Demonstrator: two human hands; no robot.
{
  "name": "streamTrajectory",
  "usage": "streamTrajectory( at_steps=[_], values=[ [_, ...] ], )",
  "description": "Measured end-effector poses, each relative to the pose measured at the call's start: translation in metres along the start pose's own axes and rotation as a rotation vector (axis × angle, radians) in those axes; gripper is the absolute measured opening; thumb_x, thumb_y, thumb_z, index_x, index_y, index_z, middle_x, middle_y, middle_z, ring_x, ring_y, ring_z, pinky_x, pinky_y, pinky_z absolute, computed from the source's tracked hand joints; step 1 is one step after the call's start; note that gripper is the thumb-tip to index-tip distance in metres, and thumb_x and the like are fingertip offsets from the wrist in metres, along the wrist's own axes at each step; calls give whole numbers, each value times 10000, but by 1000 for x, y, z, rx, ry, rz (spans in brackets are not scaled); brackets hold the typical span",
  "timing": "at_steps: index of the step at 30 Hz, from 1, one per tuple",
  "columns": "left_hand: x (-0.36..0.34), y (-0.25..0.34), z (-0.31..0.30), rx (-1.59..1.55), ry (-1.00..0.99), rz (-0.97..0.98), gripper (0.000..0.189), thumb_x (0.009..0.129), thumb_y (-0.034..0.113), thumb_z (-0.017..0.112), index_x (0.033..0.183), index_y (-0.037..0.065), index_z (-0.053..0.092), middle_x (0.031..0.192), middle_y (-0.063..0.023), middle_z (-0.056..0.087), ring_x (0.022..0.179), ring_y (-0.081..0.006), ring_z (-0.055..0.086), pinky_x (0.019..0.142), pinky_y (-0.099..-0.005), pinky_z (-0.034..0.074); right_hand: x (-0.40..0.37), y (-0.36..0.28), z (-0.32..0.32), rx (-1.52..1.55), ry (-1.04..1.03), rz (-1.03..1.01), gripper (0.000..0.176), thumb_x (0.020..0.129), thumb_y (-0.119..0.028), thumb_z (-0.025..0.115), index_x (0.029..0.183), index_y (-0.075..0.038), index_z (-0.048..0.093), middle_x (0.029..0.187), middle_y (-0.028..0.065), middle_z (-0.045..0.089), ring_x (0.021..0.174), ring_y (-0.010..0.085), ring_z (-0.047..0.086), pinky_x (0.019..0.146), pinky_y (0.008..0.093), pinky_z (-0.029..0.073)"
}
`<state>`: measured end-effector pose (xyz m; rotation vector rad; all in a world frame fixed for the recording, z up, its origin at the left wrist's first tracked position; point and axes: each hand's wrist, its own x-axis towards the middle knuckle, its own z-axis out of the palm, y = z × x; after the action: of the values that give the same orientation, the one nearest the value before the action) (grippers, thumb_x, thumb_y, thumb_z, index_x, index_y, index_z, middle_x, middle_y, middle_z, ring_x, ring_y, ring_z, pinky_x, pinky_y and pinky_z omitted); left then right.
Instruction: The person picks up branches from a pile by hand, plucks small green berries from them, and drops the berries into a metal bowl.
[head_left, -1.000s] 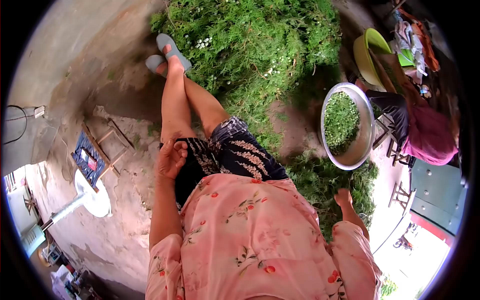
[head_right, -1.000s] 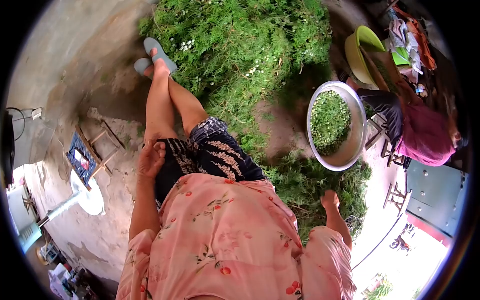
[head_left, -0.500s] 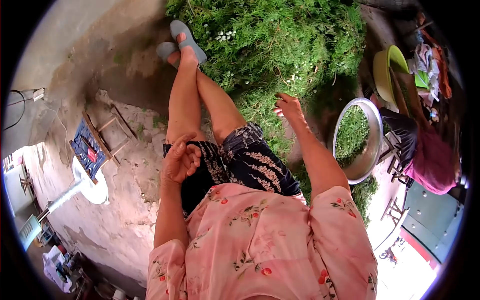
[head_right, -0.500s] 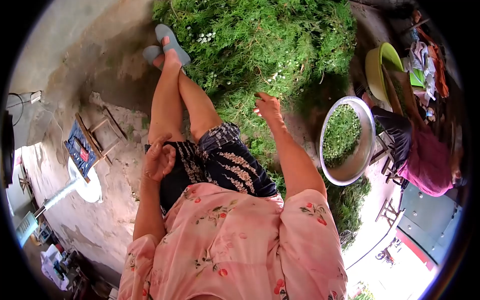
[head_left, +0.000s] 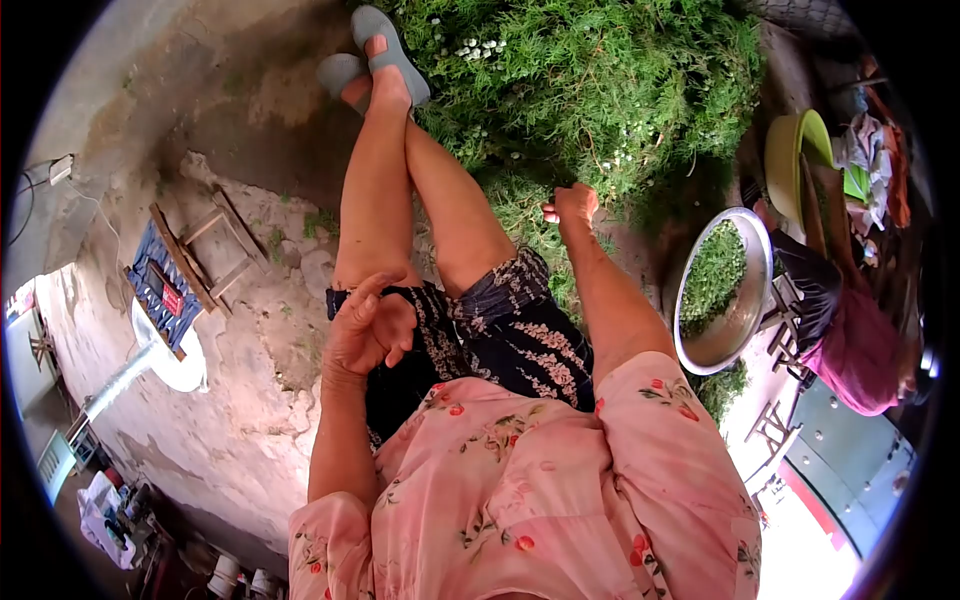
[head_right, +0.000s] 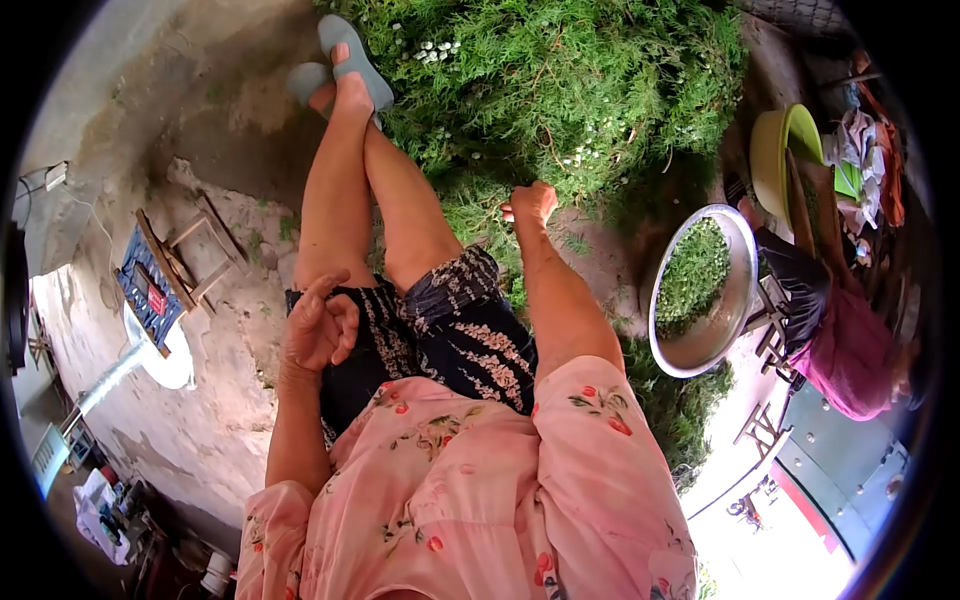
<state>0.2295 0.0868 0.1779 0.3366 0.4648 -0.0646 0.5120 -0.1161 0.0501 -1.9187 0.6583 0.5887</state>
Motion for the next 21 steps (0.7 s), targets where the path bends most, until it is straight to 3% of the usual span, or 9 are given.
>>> streamTrajectory(
  at_steps=[5, 9, 12, 13, 14, 16, 17, 19, 21],
  values=[
    [2, 2, -1, -27, -32, 9, 506, 875, 254, 536, 1281, 13, 353, 862, -240, 558, 648, -301, 632, 368, -291, 464, -11, -5, -40, -52, -229, -113, 100, 820, -39, 531, 827, 51, 574, 669, 144, 595, 498, 206, 608, 388, 289, 496],
    [3, 2, 0, -38, -49, 2, 509, 877, 253, 533, 1285, 14, 346, 862, -240, 557, 647, -299, 632, 369, -290, 465, -32, 18, -87, -104, -232, -160, 178, 817, -135, 538, 765, 26, 594, 630, 124, 588, 469, 189, 580, 419, 295, 472],
    [3, 1, 0, -28, -35, 9, 516, 876, 255, 533, 1289, 15, 339, 862, -240, 556, 644, -299, 631, 374, -294, 467, -37, 89, -140, -606, -186, -444, 207, 798, -201, 541, 764, -20, 635, 574, 60, 581, 459, 173, 564, 421, 311, 448],
    [2, 1, 0, -26, -23, 7, 518, 875, 255, 534, 1290, 16, 337, 863, -239, 556, 644, -299, 630, 375, -297, 468, -37, 91, -148, -1441, -537, -196, 197, 795, -190, 548, 747, -19, 632, 567, 73, 586, 455, 186, 568, 400, 302, 437],
    [2, 1, 0, -25, -15, 7, 520, 874, 256, 534, 1291, 17, 335, 863, -238, 557, 644, -300, 630, 377, -300, 469, -38, 131, -183, -890, -616, 232, 198, 810, -187, 530, 891, -26, 609, 618, 125, 607, 464, 208, 584, 374, 292, 435],
    [4, 1, -2, -32, -46, 4, 517, 875, 255, 533, 1289, 17, 337, 863, -238, 557, 644, -300, 630, 377, -301, 468, -92, 116, -200, -1292, -750, 30, 291, 821, -166, 520, 1083, -40, 518, 680, 177, 618, 467, 225, 591, 353, 302, 434],
    [4, 0, -3, -43, -64, -3, 515, 875, 255, 532, 1288, 17, 339, 863, -237, 557, 643, -300, 630, 378, -301, 467, -82, 125, -207, -1239, -686, -34, 440, 807, -121, 539, 1218, -56, 394, 712, 192, 618, 467, 235, 591, 362, 326, 443],
    [3, 1, -1, -38, -65, -7, 520, 869, 258, 542, 1285, 17, 344, 859, -236, 558, 642, -300, 630, 375, -298, 464, 36, 244, -229, -998, -341, -517, 350, 796, -92, 556, 1134, -36, 488, 676, 156, 609, 466, 214, 587, 383, 321, 452],
    [4, 3, 2, -10, -36, -11, 535, 859, 264, 558, 1282, 14, 346, 856, -236, 558, 643, -300, 630, 374, -299, 462, 10, 119, -174, -848, -199, -501, 208, 816, -108, 546, 1005, -27, 576, 641, 113, 587, 465, 169, 578, 400, 285, 450]
  ],
)
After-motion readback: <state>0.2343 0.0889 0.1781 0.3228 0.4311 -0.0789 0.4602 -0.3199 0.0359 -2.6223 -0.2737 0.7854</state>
